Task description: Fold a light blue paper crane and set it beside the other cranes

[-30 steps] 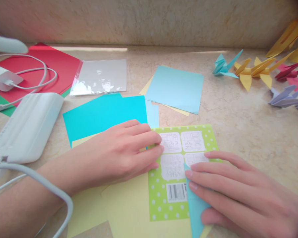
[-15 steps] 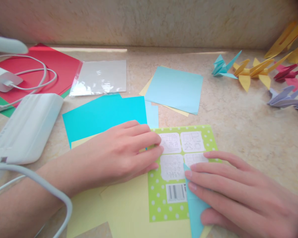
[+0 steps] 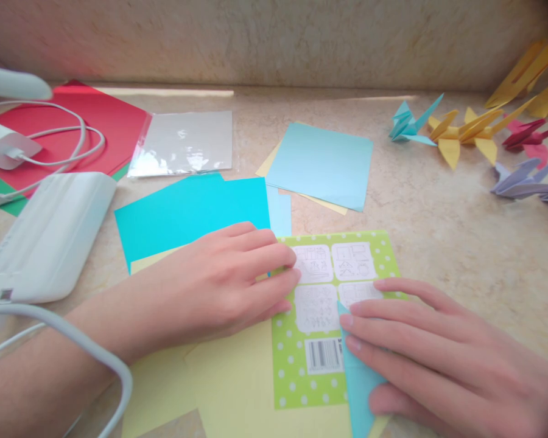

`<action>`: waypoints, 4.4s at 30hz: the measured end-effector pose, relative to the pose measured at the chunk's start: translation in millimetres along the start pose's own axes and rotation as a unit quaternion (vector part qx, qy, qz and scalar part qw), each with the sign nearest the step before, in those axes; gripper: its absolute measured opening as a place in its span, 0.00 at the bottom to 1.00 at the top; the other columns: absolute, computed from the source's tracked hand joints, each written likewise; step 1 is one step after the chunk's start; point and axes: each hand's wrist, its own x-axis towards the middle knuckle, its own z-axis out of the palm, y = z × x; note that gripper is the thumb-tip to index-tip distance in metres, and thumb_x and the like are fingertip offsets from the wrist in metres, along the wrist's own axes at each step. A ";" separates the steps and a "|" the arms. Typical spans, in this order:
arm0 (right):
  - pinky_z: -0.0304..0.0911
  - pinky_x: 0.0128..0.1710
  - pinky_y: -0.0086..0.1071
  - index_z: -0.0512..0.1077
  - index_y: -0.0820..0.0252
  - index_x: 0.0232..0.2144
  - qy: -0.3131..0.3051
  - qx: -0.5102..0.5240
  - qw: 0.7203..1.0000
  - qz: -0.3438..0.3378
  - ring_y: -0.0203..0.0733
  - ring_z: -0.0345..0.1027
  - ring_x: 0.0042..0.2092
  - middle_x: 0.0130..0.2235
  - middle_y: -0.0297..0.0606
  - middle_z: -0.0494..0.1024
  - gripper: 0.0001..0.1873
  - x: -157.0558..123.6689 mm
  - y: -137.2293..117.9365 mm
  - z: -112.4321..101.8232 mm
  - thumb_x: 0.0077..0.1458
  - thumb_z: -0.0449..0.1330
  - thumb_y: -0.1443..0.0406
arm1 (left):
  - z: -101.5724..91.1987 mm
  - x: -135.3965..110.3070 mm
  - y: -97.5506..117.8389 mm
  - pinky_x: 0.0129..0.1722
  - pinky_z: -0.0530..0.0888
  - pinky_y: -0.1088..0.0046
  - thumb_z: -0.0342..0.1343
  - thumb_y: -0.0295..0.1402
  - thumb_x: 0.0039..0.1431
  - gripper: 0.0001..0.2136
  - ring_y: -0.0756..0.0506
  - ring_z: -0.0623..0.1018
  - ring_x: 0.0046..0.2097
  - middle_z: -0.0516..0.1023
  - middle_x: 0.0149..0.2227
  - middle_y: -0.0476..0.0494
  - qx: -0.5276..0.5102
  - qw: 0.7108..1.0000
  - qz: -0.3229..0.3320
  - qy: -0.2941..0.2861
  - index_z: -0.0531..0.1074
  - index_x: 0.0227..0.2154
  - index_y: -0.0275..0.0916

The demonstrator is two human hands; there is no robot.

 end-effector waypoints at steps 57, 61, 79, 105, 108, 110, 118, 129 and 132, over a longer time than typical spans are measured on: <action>0.63 0.59 0.42 0.75 0.61 0.48 0.010 -0.002 1.000 -0.002 0.44 0.73 0.51 0.45 0.40 0.82 0.13 0.6 0.3 1.1 0.64 0.58 0.63 | -3.3 1.7 0.6 0.45 0.75 0.66 0.54 0.30 0.65 0.05 0.46 0.77 0.41 0.78 0.40 0.43 -0.014 1.000 -0.002 0.010 0.74 0.40 0.41; 0.63 0.59 0.43 0.75 0.62 0.48 0.010 -0.002 1.000 -0.005 0.44 0.73 0.51 0.46 0.41 0.81 0.13 0.5 0.0 1.1 0.63 0.58 0.63 | -2.9 1.4 0.6 0.45 0.75 0.66 0.53 0.30 0.65 0.05 0.45 0.77 0.41 0.78 0.39 0.42 -0.001 1.000 -0.002 -0.005 0.73 0.39 0.41; 0.62 0.59 0.42 0.76 0.63 0.47 0.010 -0.002 1.000 -0.008 0.44 0.73 0.51 0.45 0.41 0.81 0.12 1.1 0.1 1.2 0.63 0.59 0.64 | -3.8 1.1 0.9 0.46 0.74 0.66 0.52 0.29 0.65 0.05 0.45 0.77 0.42 0.78 0.40 0.43 0.001 1.000 -0.003 -0.017 0.73 0.40 0.40; 0.61 0.60 0.42 0.76 0.64 0.46 0.020 -0.005 1.000 -0.009 0.44 0.73 0.50 0.44 0.42 0.82 0.13 0.9 1.0 2.7 0.62 0.60 0.63 | -0.7 -0.9 1.3 0.45 0.74 0.66 0.52 0.29 0.65 0.05 0.45 0.77 0.41 0.78 0.39 0.43 0.010 1.000 -0.004 -0.010 0.73 0.39 0.40; 0.57 0.62 0.42 0.76 0.65 0.46 0.017 -0.006 1.000 -0.010 0.43 0.72 0.51 0.44 0.41 0.82 0.13 0.5 1.3 2.3 0.63 0.59 0.63 | 0.5 -1.3 0.9 0.45 0.74 0.66 0.52 0.30 0.65 0.05 0.46 0.77 0.41 0.78 0.39 0.43 0.011 1.000 -0.006 -0.001 0.73 0.39 0.40; 0.53 0.64 0.43 0.76 0.66 0.46 0.015 -0.005 1.000 -0.011 0.43 0.72 0.51 0.45 0.41 0.81 0.14 0.4 1.5 2.4 0.63 0.59 0.63 | 1.3 -1.7 0.6 0.45 0.74 0.66 0.52 0.29 0.65 0.06 0.46 0.77 0.41 0.78 0.39 0.43 0.013 1.000 -0.005 0.004 0.74 0.40 0.40; 0.53 0.63 0.41 0.76 0.65 0.47 0.023 -0.009 1.000 -0.013 0.41 0.73 0.50 0.44 0.40 0.82 0.14 1.1 1.7 1.7 0.64 0.58 0.62 | 1.8 -2.4 0.3 0.45 0.74 0.67 0.53 0.30 0.65 0.06 0.46 0.77 0.40 0.78 0.39 0.43 0.018 1.000 -0.001 0.003 0.74 0.40 0.40; 0.56 0.62 0.42 0.76 0.65 0.46 0.026 -0.005 1.000 -0.013 0.41 0.73 0.48 0.43 0.40 0.82 0.14 3.4 1.2 1.3 0.64 0.58 0.61 | 1.8 -2.7 1.0 0.45 0.73 0.67 0.53 0.29 0.65 0.05 0.46 0.76 0.40 0.77 0.39 0.43 0.011 1.000 0.000 0.007 0.74 0.39 0.40; 0.55 0.62 0.42 0.76 0.65 0.46 0.024 -0.009 1.000 -0.017 0.41 0.73 0.48 0.43 0.40 0.82 0.14 4.1 1.7 1.5 0.64 0.58 0.62 | 2.0 -2.5 1.3 0.45 0.73 0.67 0.54 0.29 0.64 0.04 0.46 0.76 0.40 0.77 0.39 0.43 0.006 1.000 -0.002 0.010 0.74 0.38 0.40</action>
